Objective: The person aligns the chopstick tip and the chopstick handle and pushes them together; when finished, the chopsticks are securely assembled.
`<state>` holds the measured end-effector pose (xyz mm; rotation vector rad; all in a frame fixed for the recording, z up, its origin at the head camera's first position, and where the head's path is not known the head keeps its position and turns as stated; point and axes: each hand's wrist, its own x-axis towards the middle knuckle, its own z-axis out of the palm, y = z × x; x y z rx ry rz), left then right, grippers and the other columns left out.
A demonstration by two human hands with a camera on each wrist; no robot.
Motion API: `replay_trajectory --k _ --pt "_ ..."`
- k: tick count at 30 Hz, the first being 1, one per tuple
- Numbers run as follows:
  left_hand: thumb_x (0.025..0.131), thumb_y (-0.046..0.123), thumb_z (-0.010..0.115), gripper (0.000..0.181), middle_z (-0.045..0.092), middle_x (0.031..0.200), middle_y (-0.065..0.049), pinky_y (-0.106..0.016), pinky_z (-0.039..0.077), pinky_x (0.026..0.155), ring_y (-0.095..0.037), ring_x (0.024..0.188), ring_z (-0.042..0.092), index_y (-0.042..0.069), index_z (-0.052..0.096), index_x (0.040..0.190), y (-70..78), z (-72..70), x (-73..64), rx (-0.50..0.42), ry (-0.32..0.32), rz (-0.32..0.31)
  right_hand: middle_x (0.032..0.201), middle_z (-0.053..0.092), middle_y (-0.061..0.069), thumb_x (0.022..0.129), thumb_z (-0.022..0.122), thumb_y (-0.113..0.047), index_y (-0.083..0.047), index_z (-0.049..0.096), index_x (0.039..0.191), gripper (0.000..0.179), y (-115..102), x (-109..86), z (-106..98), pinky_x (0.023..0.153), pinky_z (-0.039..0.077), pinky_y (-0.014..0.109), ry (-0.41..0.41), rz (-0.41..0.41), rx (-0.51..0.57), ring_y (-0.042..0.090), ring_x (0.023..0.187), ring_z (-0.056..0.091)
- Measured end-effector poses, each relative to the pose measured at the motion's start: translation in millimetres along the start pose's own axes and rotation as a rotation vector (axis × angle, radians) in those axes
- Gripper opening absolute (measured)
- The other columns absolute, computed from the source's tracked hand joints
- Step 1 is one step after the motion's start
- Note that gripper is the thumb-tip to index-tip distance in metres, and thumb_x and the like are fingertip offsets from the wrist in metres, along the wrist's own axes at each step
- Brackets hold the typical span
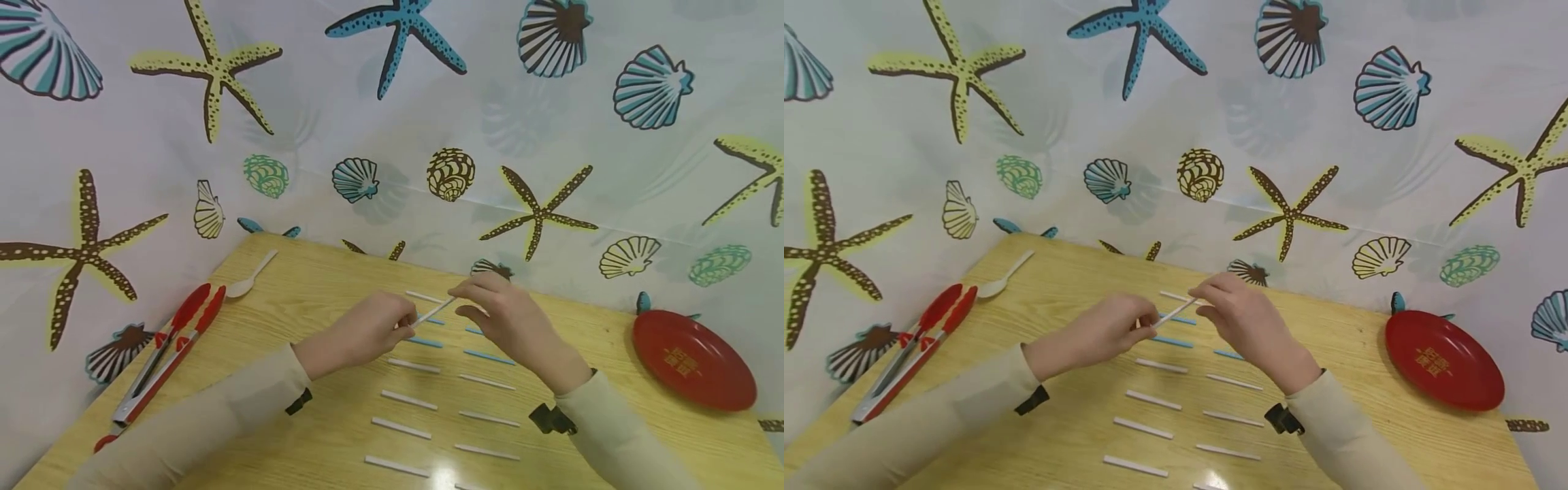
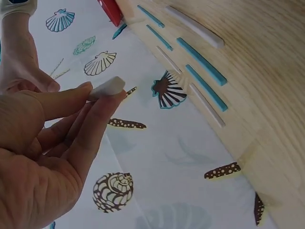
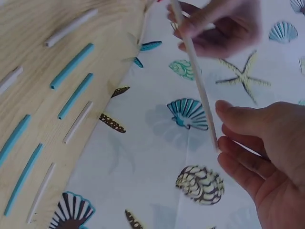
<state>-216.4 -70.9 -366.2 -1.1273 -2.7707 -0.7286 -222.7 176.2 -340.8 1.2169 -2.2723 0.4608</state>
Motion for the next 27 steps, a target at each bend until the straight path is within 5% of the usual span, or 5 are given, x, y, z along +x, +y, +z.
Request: replay_trajectory --k 5,11,15,21,27 --pt "0.091 0.009 0.073 0.007 0.064 0.077 0.002 -0.025 0.052 0.057 -0.010 0.064 0.060 0.003 0.070 0.094 -26.4 -6.7 -5.7 -0.254 -0.009 -0.148 0.103 0.071 0.004 0.080 0.082 -0.004 -0.008 0.074 0.106 0.028 27 -2.8 4 0.077 0.056 0.035 -0.003 0.148 0.137 0.021 0.091 0.068" --pt "0.089 0.007 0.074 0.009 0.067 0.078 -0.008 -0.039 0.059 0.061 -0.021 0.064 0.067 0.001 0.071 0.095 -70.8 -15.2 -15.9 -0.546 -0.008 -0.417 0.104 0.072 0.010 0.086 0.077 -0.006 -0.004 0.075 0.105 0.020 62 -19.9 22 0.074 0.057 0.035 -0.178 0.427 0.239 0.027 0.089 0.069" --pt "0.091 0.006 0.072 0.014 0.069 0.085 -0.015 -0.040 0.059 0.063 -0.024 0.068 0.067 -0.004 0.070 0.100 -103.6 -11.1 -27.2 -0.686 -0.034 -0.524 0.103 0.071 0.013 0.085 0.077 -0.005 -0.002 0.074 0.105 0.020 80 -36.9 34 0.076 0.057 0.039 -0.293 0.507 0.211 0.031 0.091 0.068" --pt "0.093 0.004 0.068 0.022 0.067 0.089 -0.016 -0.038 0.059 0.066 -0.023 0.072 0.066 -0.011 0.064 0.108 -138.9 -16.0 -48.6 -0.699 -0.081 -0.634 0.103 0.071 0.014 0.084 0.078 -0.005 0.001 0.073 0.106 0.024 100 -45.8 50 0.079 0.055 0.043 -0.398 0.544 0.148 0.032 0.092 0.066" --pt "0.094 0.001 0.066 0.023 0.064 0.084 -0.017 -0.034 0.059 0.064 -0.019 0.069 0.064 -0.015 0.061 0.110 -155.2 -35.6 -66.3 -0.620 -0.093 -0.718 0.106 0.070 0.013 0.086 0.077 -0.007 0.000 0.073 0.111 0.026 108 -37.0 63 0.084 0.052 0.044 -0.445 0.591 0.133 0.033 0.097 0.064"
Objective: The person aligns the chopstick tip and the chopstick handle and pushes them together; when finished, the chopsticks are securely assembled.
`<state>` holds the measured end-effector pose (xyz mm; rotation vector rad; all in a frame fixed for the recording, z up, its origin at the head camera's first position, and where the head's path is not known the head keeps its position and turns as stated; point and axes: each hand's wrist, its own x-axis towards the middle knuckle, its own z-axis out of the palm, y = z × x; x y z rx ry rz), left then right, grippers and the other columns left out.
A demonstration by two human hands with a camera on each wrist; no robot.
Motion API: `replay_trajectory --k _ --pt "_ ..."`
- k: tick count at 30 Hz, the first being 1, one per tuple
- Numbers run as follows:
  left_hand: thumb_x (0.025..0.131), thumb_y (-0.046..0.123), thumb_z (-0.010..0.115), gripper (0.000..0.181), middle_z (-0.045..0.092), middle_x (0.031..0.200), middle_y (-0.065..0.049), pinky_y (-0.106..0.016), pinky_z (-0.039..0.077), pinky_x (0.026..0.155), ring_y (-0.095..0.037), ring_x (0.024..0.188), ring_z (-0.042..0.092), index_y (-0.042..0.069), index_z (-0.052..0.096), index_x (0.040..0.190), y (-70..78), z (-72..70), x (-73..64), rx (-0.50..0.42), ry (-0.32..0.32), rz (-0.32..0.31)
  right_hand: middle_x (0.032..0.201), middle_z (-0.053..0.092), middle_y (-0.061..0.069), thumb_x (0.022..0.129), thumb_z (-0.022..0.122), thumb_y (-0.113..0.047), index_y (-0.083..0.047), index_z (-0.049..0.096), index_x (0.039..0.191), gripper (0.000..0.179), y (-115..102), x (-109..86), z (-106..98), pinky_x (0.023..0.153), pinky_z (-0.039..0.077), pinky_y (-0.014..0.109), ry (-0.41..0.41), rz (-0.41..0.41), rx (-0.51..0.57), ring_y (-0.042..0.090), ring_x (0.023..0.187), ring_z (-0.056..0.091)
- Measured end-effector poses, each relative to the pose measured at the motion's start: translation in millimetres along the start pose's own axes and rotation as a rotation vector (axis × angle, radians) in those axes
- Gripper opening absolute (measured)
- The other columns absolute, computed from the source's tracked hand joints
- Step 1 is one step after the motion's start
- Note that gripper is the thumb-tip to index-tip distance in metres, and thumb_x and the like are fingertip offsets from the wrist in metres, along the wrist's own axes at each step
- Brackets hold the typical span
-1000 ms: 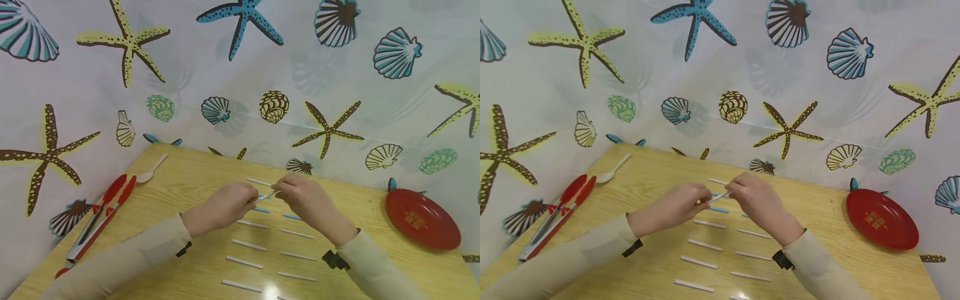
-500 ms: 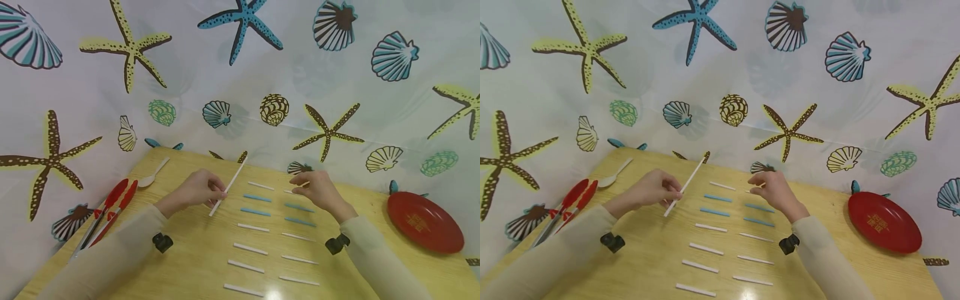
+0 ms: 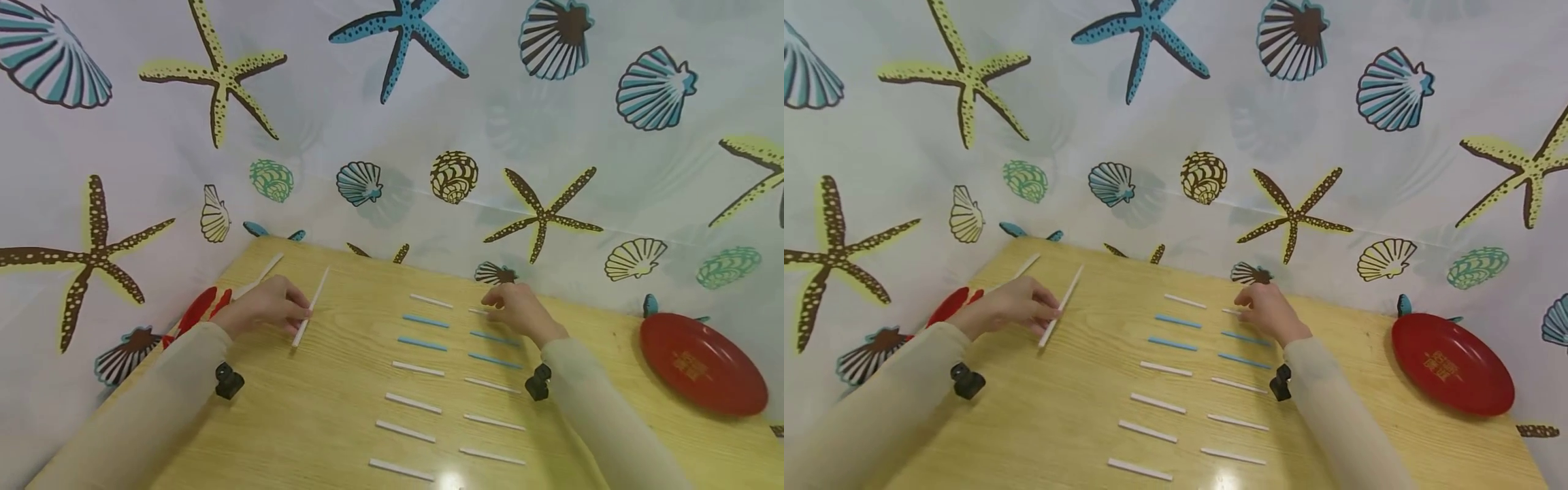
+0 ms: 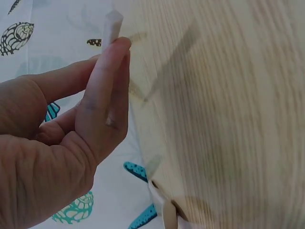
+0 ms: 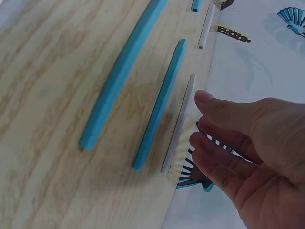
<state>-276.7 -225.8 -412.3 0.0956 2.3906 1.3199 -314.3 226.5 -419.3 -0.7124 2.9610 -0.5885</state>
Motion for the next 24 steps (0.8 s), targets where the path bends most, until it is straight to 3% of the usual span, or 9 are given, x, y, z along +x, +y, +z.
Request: replay_trajectory --k 4,13,18,24 --pt "0.092 -0.002 0.067 0.019 0.063 0.080 -0.016 -0.032 0.058 0.063 -0.018 0.066 0.063 -0.015 0.062 0.105 -5.5 -4.8 -2.2 0.046 0.028 -0.040 0.106 0.070 0.013 0.088 0.076 -0.007 -0.001 0.073 0.111 0.024 2 0.4 2 0.084 0.052 0.045 -0.022 0.032 -0.009 0.032 0.097 0.064" --pt "0.088 -0.002 0.071 0.010 0.066 0.075 -0.014 -0.032 0.058 0.061 -0.020 0.063 0.065 -0.011 0.067 0.091 -14.4 -13.8 -2.8 0.283 0.117 -0.074 0.101 0.071 0.011 0.087 0.074 -0.005 -0.001 0.075 0.106 0.019 11 -0.5 10 0.083 0.053 0.044 -0.033 0.036 -0.029 0.029 0.094 0.066" --pt "0.086 -0.001 0.072 0.010 0.066 0.075 -0.013 -0.032 0.058 0.061 -0.020 0.064 0.065 -0.008 0.066 0.089 -17.4 -23.7 -2.3 0.328 0.135 -0.113 0.096 0.071 0.008 0.089 0.072 -0.005 -0.003 0.076 0.102 0.014 10 5.0 11 0.082 0.053 0.043 -0.019 0.018 -0.030 0.026 0.091 0.066" --pt "0.082 -0.003 0.074 0.010 0.065 0.071 -0.013 -0.032 0.057 0.057 -0.020 0.058 0.066 -0.008 0.066 0.082 -24.4 -28.2 -2.2 0.370 0.172 -0.080 0.094 0.071 0.006 0.089 0.073 -0.006 -0.005 0.077 0.100 0.011 10 9.2 12 0.080 0.054 0.041 -0.037 0.035 -0.022 0.024 0.090 0.066"
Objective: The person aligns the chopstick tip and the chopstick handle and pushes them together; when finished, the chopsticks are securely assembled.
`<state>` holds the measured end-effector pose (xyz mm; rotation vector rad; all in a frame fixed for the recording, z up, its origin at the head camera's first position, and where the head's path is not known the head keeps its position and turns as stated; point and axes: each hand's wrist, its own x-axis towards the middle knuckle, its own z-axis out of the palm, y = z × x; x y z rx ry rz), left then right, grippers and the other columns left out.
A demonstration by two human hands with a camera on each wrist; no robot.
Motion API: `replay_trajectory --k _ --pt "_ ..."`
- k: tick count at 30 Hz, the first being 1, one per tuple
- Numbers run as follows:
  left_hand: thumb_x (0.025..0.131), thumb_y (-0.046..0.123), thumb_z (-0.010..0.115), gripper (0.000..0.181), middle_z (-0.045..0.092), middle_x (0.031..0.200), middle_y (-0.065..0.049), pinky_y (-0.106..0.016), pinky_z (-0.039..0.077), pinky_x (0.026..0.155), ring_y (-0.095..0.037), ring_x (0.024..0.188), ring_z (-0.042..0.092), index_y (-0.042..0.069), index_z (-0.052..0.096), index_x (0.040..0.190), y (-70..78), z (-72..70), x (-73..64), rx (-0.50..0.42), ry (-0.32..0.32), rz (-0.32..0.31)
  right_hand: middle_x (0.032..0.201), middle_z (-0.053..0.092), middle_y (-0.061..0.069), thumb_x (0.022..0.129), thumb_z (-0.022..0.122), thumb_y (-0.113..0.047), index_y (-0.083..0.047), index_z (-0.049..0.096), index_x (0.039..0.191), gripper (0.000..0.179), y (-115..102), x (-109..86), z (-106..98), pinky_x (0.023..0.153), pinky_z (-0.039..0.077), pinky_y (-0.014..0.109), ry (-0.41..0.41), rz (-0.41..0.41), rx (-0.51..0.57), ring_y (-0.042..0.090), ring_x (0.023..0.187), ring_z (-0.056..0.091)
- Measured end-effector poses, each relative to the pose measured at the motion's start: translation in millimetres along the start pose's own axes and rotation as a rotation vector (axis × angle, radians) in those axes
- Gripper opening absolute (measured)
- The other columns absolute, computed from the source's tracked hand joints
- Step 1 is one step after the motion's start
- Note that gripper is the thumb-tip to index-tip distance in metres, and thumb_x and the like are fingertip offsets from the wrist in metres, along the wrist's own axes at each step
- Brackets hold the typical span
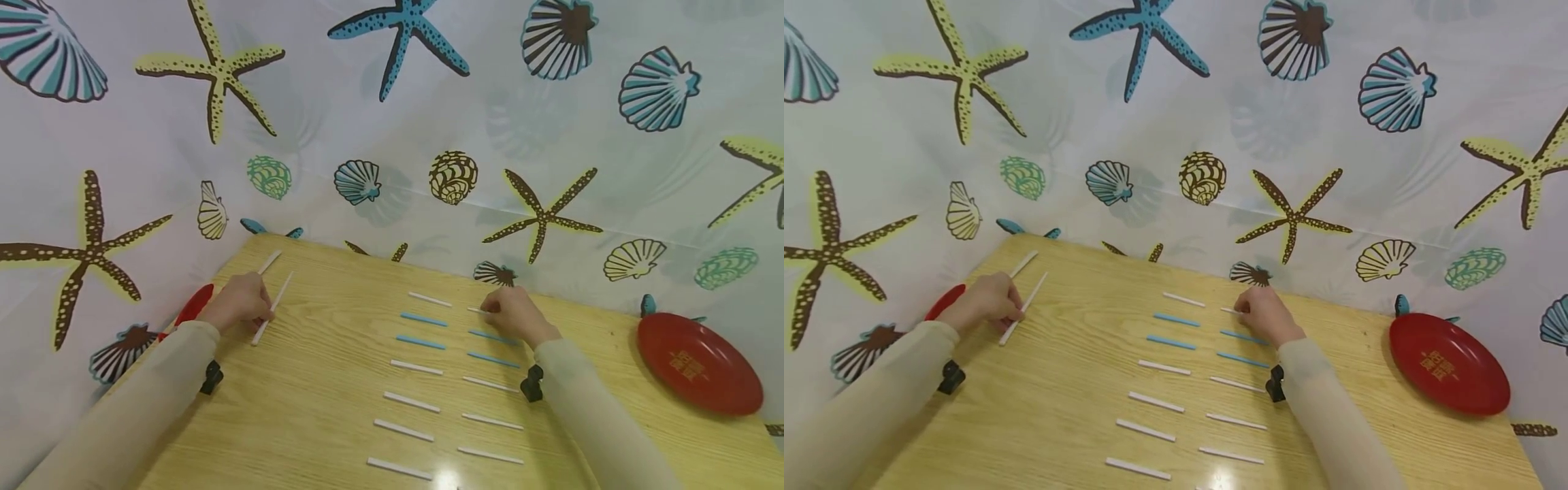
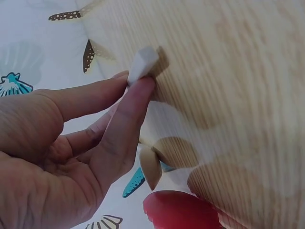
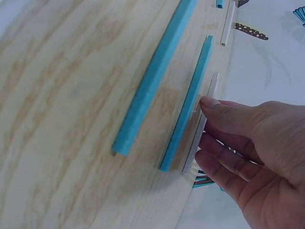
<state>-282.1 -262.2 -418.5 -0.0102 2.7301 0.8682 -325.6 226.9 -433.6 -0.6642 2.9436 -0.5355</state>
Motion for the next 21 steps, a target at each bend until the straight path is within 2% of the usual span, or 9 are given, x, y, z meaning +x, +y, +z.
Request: replay_trajectory --k 7,10,13,15,18,21 --pt "0.079 -0.003 0.076 0.013 0.064 0.065 -0.010 -0.031 0.056 0.052 -0.020 0.053 0.066 -0.004 0.064 0.074 -4.0 4.8 -2.0 0.050 0.017 0.067 0.094 0.071 0.006 0.089 0.073 -0.005 -0.004 0.077 0.098 0.010 0 -1.3 3 0.079 0.054 0.040 0.004 0.011 -0.009 0.024 0.089 0.066" --pt "0.079 0.001 0.078 0.015 0.063 0.064 -0.008 -0.029 0.054 0.051 -0.019 0.053 0.064 -0.003 0.064 0.074 -3.2 5.0 -1.8 0.085 0.019 0.075 0.093 0.070 0.005 0.089 0.073 -0.004 -0.006 0.077 0.096 0.008 1 -1.2 5 0.077 0.055 0.038 0.010 0.017 -0.011 0.022 0.087 0.066" --pt "0.081 0.005 0.078 0.018 0.062 0.064 -0.008 -0.029 0.050 0.050 -0.019 0.053 0.061 -0.003 0.063 0.075 2.2 2.4 -2.5 0.144 0.070 0.109 0.092 0.070 0.004 0.089 0.074 -0.003 -0.007 0.077 0.094 0.007 0 0.2 5 0.076 0.055 0.038 0.024 0.006 -0.018 0.022 0.085 0.065" --pt "0.083 0.007 0.077 0.021 0.060 0.064 -0.008 -0.031 0.048 0.051 -0.020 0.055 0.057 -0.002 0.060 0.073 11.8 1.6 -4.8 0.197 0.131 0.157 0.091 0.070 0.004 0.089 0.074 -0.003 -0.007 0.077 0.093 0.007 -1 0.7 5 0.076 0.054 0.038 0.031 0.005 -0.020 0.022 0.084 0.065" --pt "0.086 0.008 0.074 0.023 0.058 0.069 -0.009 -0.036 0.048 0.056 -0.022 0.061 0.055 -0.002 0.057 0.075 37.8 4.9 -10.5 0.281 0.206 0.228 0.091 0.070 0.005 0.089 0.073 -0.003 -0.006 0.076 0.093 0.006 -2 0.0 4 0.076 0.054 0.038 0.031 0.013 -0.024 0.022 0.084 0.065" --pt "0.089 0.009 0.073 0.020 0.061 0.076 -0.011 -0.041 0.050 0.062 -0.026 0.069 0.058 -0.002 0.059 0.081 66.4 13.8 -10.4 0.326 0.225 0.280 0.090 0.069 0.005 0.089 0.072 -0.002 -0.005 0.075 0.093 0.005 -2 -0.1 4 0.075 0.054 0.039 0.039 0.004 -0.035 0.023 0.083 0.065"
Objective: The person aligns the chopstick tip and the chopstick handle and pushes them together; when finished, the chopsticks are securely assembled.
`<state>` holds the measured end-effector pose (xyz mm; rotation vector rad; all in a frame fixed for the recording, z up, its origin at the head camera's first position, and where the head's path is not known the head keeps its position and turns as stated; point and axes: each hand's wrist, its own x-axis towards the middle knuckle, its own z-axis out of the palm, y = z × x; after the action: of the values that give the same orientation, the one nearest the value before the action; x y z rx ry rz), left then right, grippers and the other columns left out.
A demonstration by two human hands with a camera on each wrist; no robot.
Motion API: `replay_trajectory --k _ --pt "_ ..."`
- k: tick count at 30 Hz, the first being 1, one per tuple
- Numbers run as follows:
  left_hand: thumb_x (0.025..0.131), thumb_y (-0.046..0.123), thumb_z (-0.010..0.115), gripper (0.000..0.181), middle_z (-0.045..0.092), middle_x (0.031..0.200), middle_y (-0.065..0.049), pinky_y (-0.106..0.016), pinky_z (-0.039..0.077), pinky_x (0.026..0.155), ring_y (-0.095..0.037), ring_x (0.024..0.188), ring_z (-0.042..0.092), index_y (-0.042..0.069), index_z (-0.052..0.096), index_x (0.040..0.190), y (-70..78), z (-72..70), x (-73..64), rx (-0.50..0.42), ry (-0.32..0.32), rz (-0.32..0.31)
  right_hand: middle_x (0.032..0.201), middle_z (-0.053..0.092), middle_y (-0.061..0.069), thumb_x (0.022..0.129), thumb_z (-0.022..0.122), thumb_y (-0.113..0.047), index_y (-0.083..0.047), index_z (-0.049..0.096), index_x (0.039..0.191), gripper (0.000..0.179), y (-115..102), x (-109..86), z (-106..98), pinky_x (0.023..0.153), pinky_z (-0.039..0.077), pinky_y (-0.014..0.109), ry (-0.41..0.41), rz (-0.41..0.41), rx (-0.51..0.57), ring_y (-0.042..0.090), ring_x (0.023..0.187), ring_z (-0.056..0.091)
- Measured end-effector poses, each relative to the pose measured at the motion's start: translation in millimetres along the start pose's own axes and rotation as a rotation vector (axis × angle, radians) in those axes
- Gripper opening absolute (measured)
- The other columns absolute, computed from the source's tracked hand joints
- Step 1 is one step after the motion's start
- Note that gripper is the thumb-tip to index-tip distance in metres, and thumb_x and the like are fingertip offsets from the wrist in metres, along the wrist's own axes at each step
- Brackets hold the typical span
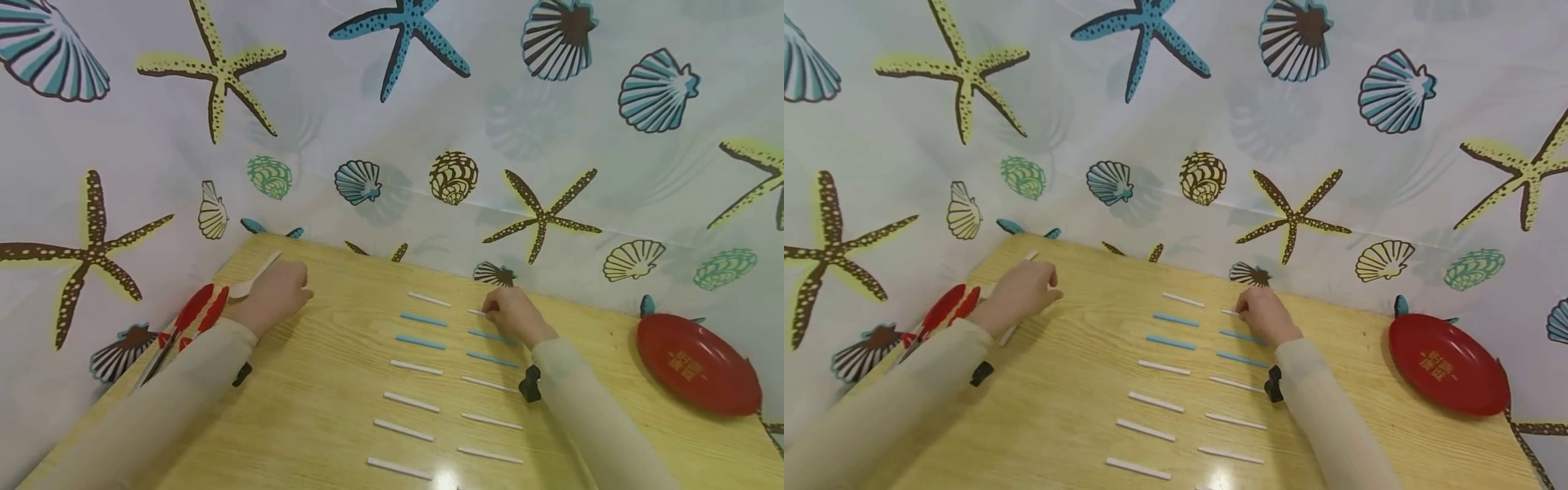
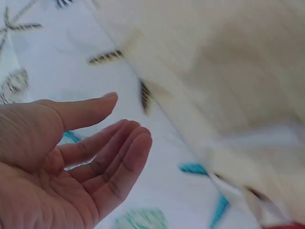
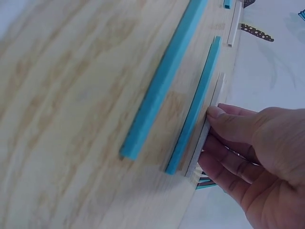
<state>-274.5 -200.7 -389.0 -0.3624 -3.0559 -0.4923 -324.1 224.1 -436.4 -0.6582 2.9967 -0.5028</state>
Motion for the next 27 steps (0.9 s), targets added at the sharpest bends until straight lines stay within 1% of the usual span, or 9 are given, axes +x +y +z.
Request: replay_trajectory --k 4,6,9,13,15,17,20,23,27 --pt "0.092 0.011 0.071 0.015 0.065 0.090 -0.013 -0.042 0.053 0.067 -0.027 0.079 0.063 -0.002 0.063 0.093 34.3 9.6 15.2 0.005 -0.014 0.065 0.091 0.069 0.005 0.091 0.071 -0.003 -0.005 0.074 0.093 0.005 0 -1.5 2 0.074 0.054 0.038 -0.007 0.009 -0.007 0.023 0.083 0.064" --pt "0.093 0.013 0.070 0.015 0.065 0.092 -0.012 -0.040 0.054 0.067 -0.025 0.080 0.062 0.000 0.064 0.096 49.5 15.1 24.1 -0.002 -0.029 0.098 0.091 0.068 0.005 0.091 0.071 -0.003 -0.006 0.074 0.094 0.005 -1 -2.1 3 0.074 0.054 0.038 -0.015 0.019 -0.007 0.022 0.083 0.064" --pt "0.094 0.014 0.070 0.014 0.065 0.092 -0.008 -0.037 0.053 0.067 -0.022 0.080 0.062 0.001 0.065 0.099 66.5 24.8 38.7 -0.030 -0.049 0.160 0.091 0.068 0.005 0.091 0.070 -0.003 -0.005 0.074 0.094 0.005 -3 -2.7 3 0.074 0.054 0.038 -0.021 0.021 -0.008 0.022 0.083 0.064" --pt "0.094 0.014 0.070 0.018 0.065 0.096 -0.007 -0.036 0.053 0.073 -0.021 0.086 0.062 0.002 0.066 0.106 83.0 38.0 58.0 -0.059 -0.061 0.248 0.090 0.069 0.006 0.091 0.070 -0.002 -0.004 0.074 0.094 0.005 -3 -2.7 1 0.074 0.054 0.038 -0.010 -0.001 -0.010 0.022 0.082 0.064" --pt "0.094 0.014 0.070 0.021 0.066 0.102 -0.008 -0.037 0.052 0.079 -0.022 0.092 0.062 0.001 0.066 0.110 91.9 44.7 65.8 -0.062 -0.066 0.291 0.090 0.069 0.005 0.091 0.070 -0.002 -0.005 0.074 0.094 0.005 -2 -3.6 1 0.074 0.054 0.038 -0.008 -0.003 -0.008 0.021 0.082 0.064" --pt "0.094 0.014 0.070 0.024 0.067 0.108 -0.010 -0.037 0.051 0.084 -0.024 0.099 0.062 0.000 0.066 0.114 100.5 49.1 72.7 -0.057 -0.076 0.329 0.090 0.068 0.005 0.091 0.070 -0.002 -0.005 0.074 0.095 0.006 -3 -2.9 0 0.074 0.054 0.038 -0.010 -0.009 -0.007 0.021 0.082 0.064" --pt "0.095 0.014 0.069 0.028 0.066 0.117 -0.011 -0.037 0.050 0.091 -0.025 0.106 0.062 0.000 0.066 0.119 113.9 56.8 81.5 -0.016 -0.102 0.379 0.089 0.068 0.004 0.092 0.070 -0.002 -0.005 0.074 0.095 0.006 -3 -2.8 -2 0.073 0.054 0.037 -0.018 -0.008 -0.009 0.021 0.081 0.063" --pt "0.094 0.014 0.070 0.031 0.066 0.121 -0.011 -0.036 0.050 0.092 -0.025 0.109 0.062 0.001 0.066 0.122 125.5 64.8 88.7 0.032 -0.125 0.409 0.090 0.068 0.004 0.092 0.070 -0.003 -0.006 0.074 0.095 0.006 -3 -2.7 -2 0.073 0.054 0.037 -0.026 0.000 -0.011 0.020 0.081 0.063" --pt "0.094 0.015 0.071 0.032 0.066 0.123 -0.009 -0.034 0.050 0.092 -0.023 0.111 0.062 0.003 0.067 0.123 134.6 75.5 97.8 0.086 -0.138 0.410 0.089 0.068 0.005 0.092 0.069 -0.003 -0.006 0.073 0.095 0.006 -3 -2.1 -3 0.073 0.053 0.038 -0.031 0.004 -0.018 0.021 0.081 0.063"
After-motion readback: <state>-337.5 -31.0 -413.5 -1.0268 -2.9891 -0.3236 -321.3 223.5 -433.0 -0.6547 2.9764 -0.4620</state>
